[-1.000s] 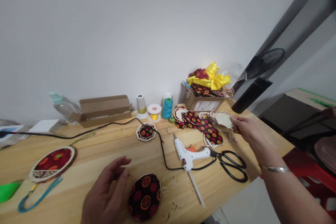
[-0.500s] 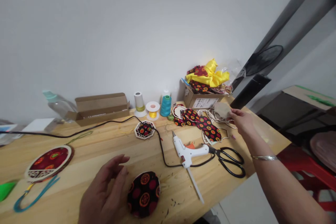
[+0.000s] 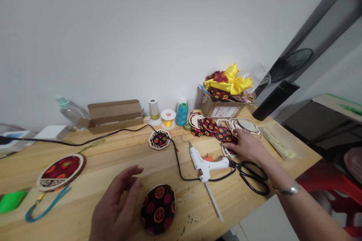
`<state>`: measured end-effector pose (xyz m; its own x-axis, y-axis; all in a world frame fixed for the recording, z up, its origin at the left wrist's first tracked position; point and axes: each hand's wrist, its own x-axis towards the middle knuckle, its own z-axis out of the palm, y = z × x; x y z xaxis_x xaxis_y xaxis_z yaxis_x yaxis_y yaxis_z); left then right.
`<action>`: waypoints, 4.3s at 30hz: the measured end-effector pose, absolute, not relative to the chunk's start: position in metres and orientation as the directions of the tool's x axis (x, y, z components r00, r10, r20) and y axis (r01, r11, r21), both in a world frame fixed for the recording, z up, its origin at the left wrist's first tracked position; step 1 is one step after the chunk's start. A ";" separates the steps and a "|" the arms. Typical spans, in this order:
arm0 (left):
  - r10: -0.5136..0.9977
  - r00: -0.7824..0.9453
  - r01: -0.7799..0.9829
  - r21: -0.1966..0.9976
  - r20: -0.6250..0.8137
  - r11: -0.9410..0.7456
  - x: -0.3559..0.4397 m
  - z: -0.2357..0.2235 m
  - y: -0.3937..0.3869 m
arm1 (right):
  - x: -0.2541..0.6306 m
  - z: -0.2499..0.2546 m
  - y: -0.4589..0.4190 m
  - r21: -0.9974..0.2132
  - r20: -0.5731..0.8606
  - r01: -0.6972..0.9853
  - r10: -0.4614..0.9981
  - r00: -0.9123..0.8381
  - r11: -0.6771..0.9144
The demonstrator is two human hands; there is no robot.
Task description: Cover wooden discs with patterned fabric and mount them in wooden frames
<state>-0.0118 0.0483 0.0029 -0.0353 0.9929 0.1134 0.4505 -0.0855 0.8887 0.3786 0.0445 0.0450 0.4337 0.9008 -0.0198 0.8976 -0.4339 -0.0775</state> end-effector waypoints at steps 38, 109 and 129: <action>0.994 0.014 0.410 0.906 0.111 -0.107 -0.017 -0.002 0.048 | 0.445 0.061 0.051 -0.082 0.082 0.791 0.787 0.612 -0.607; 0.944 0.291 -0.036 0.984 -0.155 0.173 0.007 0.030 0.026 | 0.220 0.057 0.013 -0.983 -0.089 0.167 0.990 -0.110 -0.070; 0.949 0.170 -0.127 0.949 -0.264 0.287 -0.003 0.036 0.020 | 0.221 0.045 0.015 -0.958 0.000 0.285 1.000 -0.017 0.005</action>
<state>-0.0031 0.0199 0.0359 0.1700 0.9494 -0.2640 -0.1273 0.2868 0.9495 0.2214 0.0149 0.0450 -0.0173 0.9998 0.0000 0.2851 0.0049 -0.9585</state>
